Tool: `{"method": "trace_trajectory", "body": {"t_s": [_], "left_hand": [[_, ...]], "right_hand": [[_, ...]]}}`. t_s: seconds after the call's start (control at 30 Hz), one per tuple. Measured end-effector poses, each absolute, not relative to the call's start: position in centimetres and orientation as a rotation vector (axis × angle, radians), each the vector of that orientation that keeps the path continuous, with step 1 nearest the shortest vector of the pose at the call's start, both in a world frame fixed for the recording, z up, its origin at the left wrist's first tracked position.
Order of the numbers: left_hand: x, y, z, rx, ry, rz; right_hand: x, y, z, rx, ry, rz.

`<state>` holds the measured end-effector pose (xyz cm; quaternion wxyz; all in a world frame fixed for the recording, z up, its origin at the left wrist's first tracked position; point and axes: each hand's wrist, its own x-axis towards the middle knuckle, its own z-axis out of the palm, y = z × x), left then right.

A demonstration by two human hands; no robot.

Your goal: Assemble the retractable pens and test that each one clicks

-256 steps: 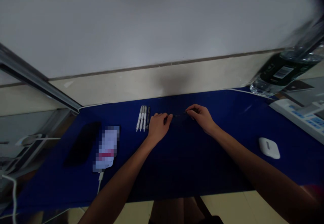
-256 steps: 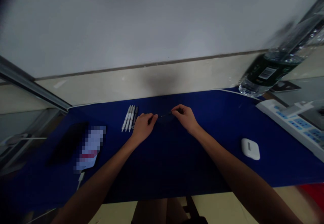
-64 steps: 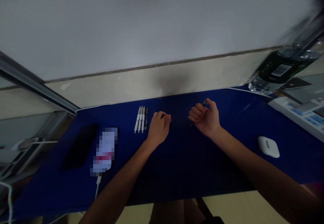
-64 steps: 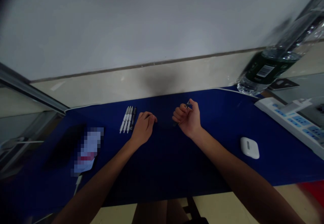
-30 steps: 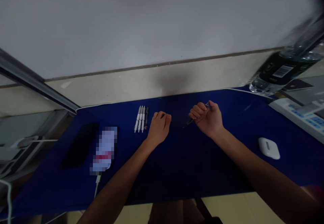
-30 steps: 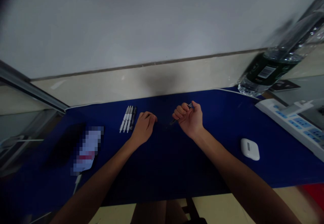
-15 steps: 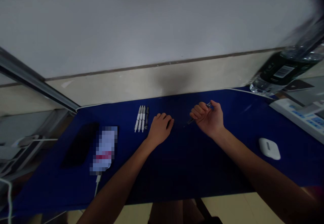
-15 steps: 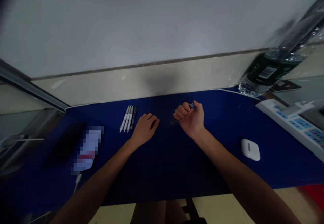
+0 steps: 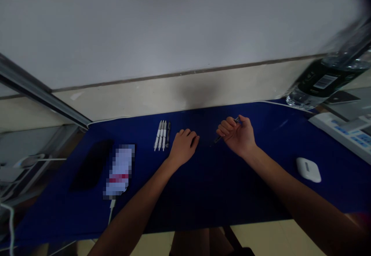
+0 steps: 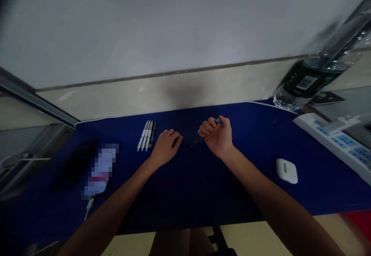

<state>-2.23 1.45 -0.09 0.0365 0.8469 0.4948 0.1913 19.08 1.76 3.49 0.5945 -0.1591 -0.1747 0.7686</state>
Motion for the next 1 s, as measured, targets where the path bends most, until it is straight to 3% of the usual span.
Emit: {"method": "trace_trajectory", "body": {"t_s": [1.0], "left_hand": [[-2.25, 1.56, -0.04, 2.581, 1.532, 0.559]], "right_hand": [[19.06, 1.86, 3.62, -0.436, -0.402, 1.785]]}}
